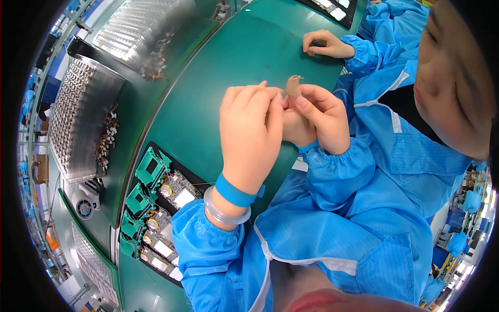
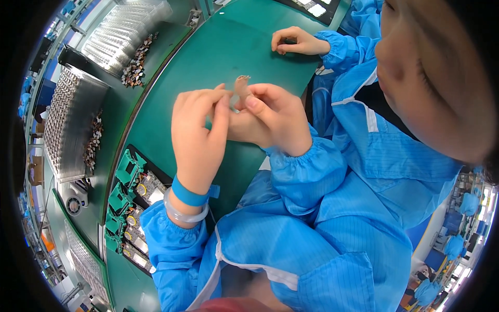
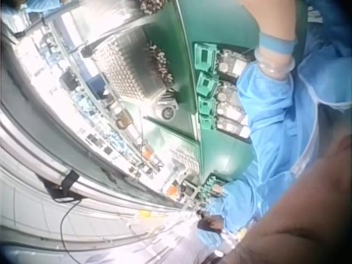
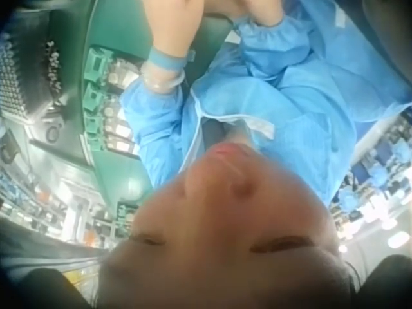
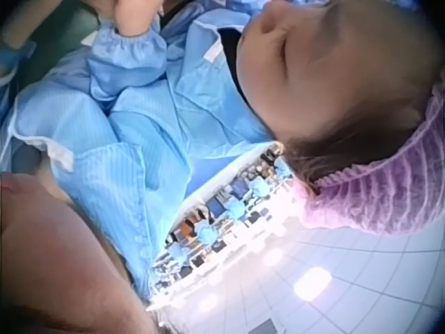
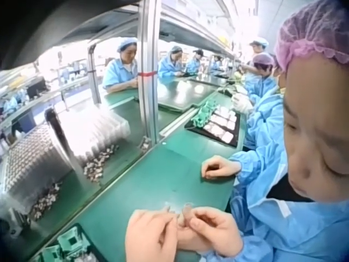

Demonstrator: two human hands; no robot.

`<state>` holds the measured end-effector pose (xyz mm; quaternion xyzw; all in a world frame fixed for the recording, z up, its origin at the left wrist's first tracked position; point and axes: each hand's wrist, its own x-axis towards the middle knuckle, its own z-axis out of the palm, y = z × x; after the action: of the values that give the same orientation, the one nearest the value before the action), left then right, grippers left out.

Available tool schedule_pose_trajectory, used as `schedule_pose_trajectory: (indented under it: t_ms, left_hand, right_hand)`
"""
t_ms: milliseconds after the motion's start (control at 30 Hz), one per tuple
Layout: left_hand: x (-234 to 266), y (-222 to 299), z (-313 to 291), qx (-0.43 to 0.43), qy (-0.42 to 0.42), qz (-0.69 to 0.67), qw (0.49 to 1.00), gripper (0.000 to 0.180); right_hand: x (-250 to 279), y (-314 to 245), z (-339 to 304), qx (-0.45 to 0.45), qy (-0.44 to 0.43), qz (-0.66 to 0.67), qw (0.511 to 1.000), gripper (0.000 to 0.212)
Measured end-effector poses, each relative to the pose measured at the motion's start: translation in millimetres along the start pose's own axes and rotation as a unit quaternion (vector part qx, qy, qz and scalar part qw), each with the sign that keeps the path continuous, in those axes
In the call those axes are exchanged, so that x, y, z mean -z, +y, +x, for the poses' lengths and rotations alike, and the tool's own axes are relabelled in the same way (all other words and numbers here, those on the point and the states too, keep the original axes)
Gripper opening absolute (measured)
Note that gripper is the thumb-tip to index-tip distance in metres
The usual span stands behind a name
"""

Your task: The person assembles electronic components by placing batteries and circuit boards into plastic housings by hand.

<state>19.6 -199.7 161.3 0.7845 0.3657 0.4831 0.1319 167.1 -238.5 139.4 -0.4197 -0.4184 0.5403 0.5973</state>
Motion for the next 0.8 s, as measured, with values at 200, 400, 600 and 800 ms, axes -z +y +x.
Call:
schedule_pose_trajectory:
  t_ms: [200, 400, 600, 800]
  left_hand:
    - [3.9, -0.7, 6.2, -0.054, -0.022, 0.068, 0.996, 0.011]
    - [1.2, -3.0, 7.3, -0.120, -0.001, 0.105, 0.987, 0.017]
    - [1.8, -0.7, 6.1, -0.139, 0.003, 0.123, 0.983, 0.019]
    - [2.2, 3.4, 7.0, -0.121, -0.002, 0.128, 0.984, 0.013]
  right_hand:
    - [-2.2, -1.6, 1.5, -0.026, -0.021, 0.062, 0.998, 0.027]
    - [0.8, -1.1, 3.3, -0.050, -0.025, 0.109, 0.992, 0.027]
    - [0.4, -1.1, 2.4, -0.052, -0.020, 0.115, 0.992, 0.026]
    - [0.7, 0.2, 2.3, -0.054, -0.014, 0.103, 0.993, 0.026]
